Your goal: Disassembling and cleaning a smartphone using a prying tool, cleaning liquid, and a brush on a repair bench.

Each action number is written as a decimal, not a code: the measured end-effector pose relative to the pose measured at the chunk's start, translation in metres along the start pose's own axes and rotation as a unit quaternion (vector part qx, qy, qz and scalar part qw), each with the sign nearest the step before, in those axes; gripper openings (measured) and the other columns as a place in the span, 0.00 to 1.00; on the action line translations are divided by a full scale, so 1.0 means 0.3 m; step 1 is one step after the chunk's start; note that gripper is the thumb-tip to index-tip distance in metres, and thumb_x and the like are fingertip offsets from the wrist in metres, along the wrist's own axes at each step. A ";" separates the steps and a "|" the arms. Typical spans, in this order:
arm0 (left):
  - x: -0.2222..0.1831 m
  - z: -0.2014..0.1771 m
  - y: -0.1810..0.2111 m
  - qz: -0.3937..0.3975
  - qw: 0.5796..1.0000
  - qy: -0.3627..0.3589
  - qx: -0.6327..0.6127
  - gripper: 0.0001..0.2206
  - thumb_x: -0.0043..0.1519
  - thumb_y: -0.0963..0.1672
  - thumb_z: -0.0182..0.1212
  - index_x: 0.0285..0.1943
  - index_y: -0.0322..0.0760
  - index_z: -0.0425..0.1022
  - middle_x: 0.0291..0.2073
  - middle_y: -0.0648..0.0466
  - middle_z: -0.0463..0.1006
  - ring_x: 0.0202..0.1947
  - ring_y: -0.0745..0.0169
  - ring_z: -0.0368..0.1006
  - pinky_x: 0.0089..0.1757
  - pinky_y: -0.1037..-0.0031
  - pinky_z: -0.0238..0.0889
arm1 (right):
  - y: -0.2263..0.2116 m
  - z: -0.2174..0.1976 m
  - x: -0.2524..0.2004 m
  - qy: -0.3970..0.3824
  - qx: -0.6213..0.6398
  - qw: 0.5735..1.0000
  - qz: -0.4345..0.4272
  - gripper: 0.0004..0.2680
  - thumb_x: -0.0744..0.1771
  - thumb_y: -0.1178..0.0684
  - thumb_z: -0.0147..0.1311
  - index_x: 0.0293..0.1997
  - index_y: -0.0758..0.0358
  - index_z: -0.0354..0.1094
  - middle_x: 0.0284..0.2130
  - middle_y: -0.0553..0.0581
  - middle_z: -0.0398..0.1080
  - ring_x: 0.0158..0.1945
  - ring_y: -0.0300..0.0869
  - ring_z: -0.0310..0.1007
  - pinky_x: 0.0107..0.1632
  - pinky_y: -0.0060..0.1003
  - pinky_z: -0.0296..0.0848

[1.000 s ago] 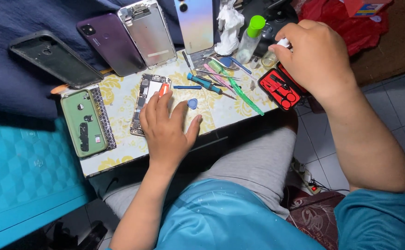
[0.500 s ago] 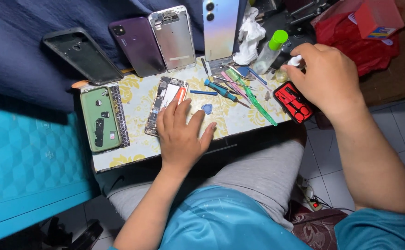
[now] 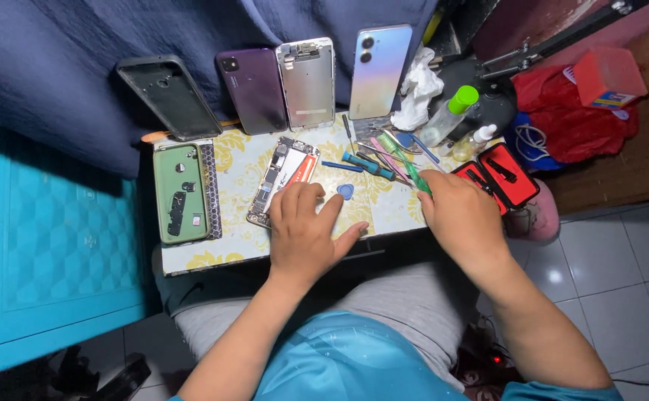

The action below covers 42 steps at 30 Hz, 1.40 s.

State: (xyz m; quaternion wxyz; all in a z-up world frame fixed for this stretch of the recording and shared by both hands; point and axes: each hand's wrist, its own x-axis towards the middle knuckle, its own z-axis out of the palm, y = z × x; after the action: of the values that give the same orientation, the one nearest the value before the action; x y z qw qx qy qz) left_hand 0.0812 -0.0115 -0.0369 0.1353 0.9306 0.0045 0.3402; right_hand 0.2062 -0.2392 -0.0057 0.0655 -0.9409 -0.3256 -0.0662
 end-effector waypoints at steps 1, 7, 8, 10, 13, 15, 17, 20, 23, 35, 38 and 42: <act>-0.001 -0.004 0.003 0.001 1.000 -0.004 -0.004 0.23 0.63 0.59 0.57 0.43 0.39 0.79 0.40 0.49 0.65 0.50 0.44 0.65 0.53 0.49 0.56 | 0.012 0.016 0.007 0.000 -0.014 1.000 0.002 0.10 0.69 0.49 0.55 0.54 0.53 0.75 0.36 0.56 0.77 0.44 0.52 0.81 0.42 0.45 0.81; -0.014 0.010 -0.003 -0.018 1.000 -0.005 -0.002 0.24 0.62 0.60 0.59 0.41 0.39 0.79 0.37 0.51 0.64 0.47 0.46 0.64 0.53 0.51 0.56 | 0.033 -0.023 0.020 0.132 -0.083 0.986 -0.059 0.10 0.66 0.51 0.60 0.51 0.55 0.78 0.36 0.51 0.71 0.45 0.46 0.77 0.43 0.37 0.79; -0.014 0.009 -0.002 -0.021 1.000 -0.007 -0.004 0.24 0.62 0.60 0.59 0.41 0.39 0.79 0.37 0.51 0.64 0.47 0.46 0.64 0.53 0.51 0.56 | 0.029 -0.028 0.013 0.128 -0.083 0.987 -0.060 0.10 0.66 0.51 0.60 0.51 0.55 0.78 0.36 0.51 0.71 0.45 0.46 0.77 0.43 0.37 0.79; -0.013 0.008 -0.002 -0.018 1.000 -0.005 -0.002 0.24 0.61 0.60 0.59 0.42 0.39 0.79 0.37 0.51 0.64 0.47 0.46 0.65 0.53 0.51 0.56 | 0.022 -0.036 -0.001 0.190 -0.054 0.978 -0.064 0.08 0.69 0.55 0.58 0.53 0.57 0.79 0.40 0.53 0.68 0.43 0.48 0.76 0.45 0.37 0.79; -0.014 0.009 -0.004 -0.020 1.000 -0.001 -0.015 0.24 0.61 0.60 0.59 0.42 0.39 0.77 0.37 0.50 0.64 0.47 0.44 0.65 0.53 0.49 0.55 | -0.035 -0.062 -0.049 0.154 -0.012 0.986 -0.059 0.09 0.68 0.54 0.60 0.54 0.53 0.78 0.41 0.52 0.68 0.41 0.50 0.77 0.41 0.42 0.79; -0.018 0.003 0.004 -0.035 0.999 0.003 -0.005 0.25 0.60 0.61 0.59 0.43 0.38 0.75 0.40 0.49 0.64 0.50 0.42 0.64 0.56 0.47 0.52 | -0.083 -0.043 -0.084 0.123 0.026 0.989 -0.074 0.09 0.68 0.53 0.59 0.53 0.51 0.78 0.40 0.51 0.69 0.38 0.49 0.77 0.39 0.42 0.78; -0.012 0.002 0.005 -0.045 0.999 0.012 0.006 0.26 0.60 0.61 0.59 0.44 0.38 0.73 0.43 0.48 0.65 0.53 0.41 0.64 0.58 0.45 0.49 | -0.114 -0.020 -0.102 0.098 0.063 0.989 -0.086 0.09 0.68 0.52 0.59 0.53 0.49 0.77 0.39 0.50 0.69 0.36 0.48 0.77 0.36 0.42 0.77; -0.014 0.002 0.012 -0.051 0.999 0.007 0.018 0.28 0.59 0.62 0.60 0.48 0.39 0.73 0.47 0.46 0.66 0.58 0.38 0.62 0.61 0.40 0.43 | -0.140 0.011 -0.112 0.092 0.092 0.989 -0.069 0.08 0.70 0.51 0.54 0.53 0.48 0.78 0.37 0.47 0.68 0.33 0.43 0.75 0.34 0.36 0.76; -0.012 0.007 0.013 -0.050 0.998 0.001 0.030 0.29 0.59 0.62 0.60 0.54 0.39 0.73 0.53 0.45 0.66 0.64 0.36 0.59 0.64 0.40 0.37 | -0.164 0.020 -0.109 0.093 0.117 0.987 -0.060 0.06 0.69 0.52 0.57 0.48 0.49 0.79 0.35 0.49 0.70 0.33 0.46 0.76 0.35 0.37 0.76; -0.017 0.010 0.013 -0.062 0.997 -0.036 0.012 0.29 0.58 0.61 0.62 0.55 0.39 0.75 0.56 0.42 0.65 0.66 0.34 0.55 0.64 0.41 0.35 | -0.112 0.076 -0.112 0.126 0.205 0.970 -0.024 0.07 0.70 0.51 0.56 0.50 0.50 0.80 0.34 0.47 0.71 0.32 0.42 0.75 0.34 0.33 0.75; -0.018 0.009 0.014 -0.058 0.997 -0.034 0.023 0.29 0.58 0.61 0.62 0.55 0.40 0.75 0.56 0.42 0.65 0.66 0.34 0.55 0.64 0.42 0.36 | -0.121 0.070 -0.127 0.121 0.169 0.978 -0.032 0.06 0.70 0.49 0.56 0.48 0.48 0.80 0.34 0.47 0.70 0.32 0.43 0.76 0.34 0.35 0.76; -0.018 0.006 0.011 -0.060 0.997 -0.038 0.008 0.27 0.58 0.60 0.64 0.53 0.40 0.76 0.56 0.42 0.66 0.66 0.33 0.55 0.64 0.41 0.35 | -0.120 0.075 -0.139 0.126 0.173 0.977 -0.026 0.06 0.70 0.51 0.58 0.47 0.50 0.81 0.33 0.48 0.71 0.30 0.44 0.76 0.33 0.34 0.76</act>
State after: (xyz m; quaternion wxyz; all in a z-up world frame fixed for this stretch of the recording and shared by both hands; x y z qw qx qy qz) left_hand 0.0780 -0.0156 -0.0408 0.1476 0.9421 0.0575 0.2955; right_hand 0.1531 -0.2326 -0.0320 0.2657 -0.8909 -0.3451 -0.1290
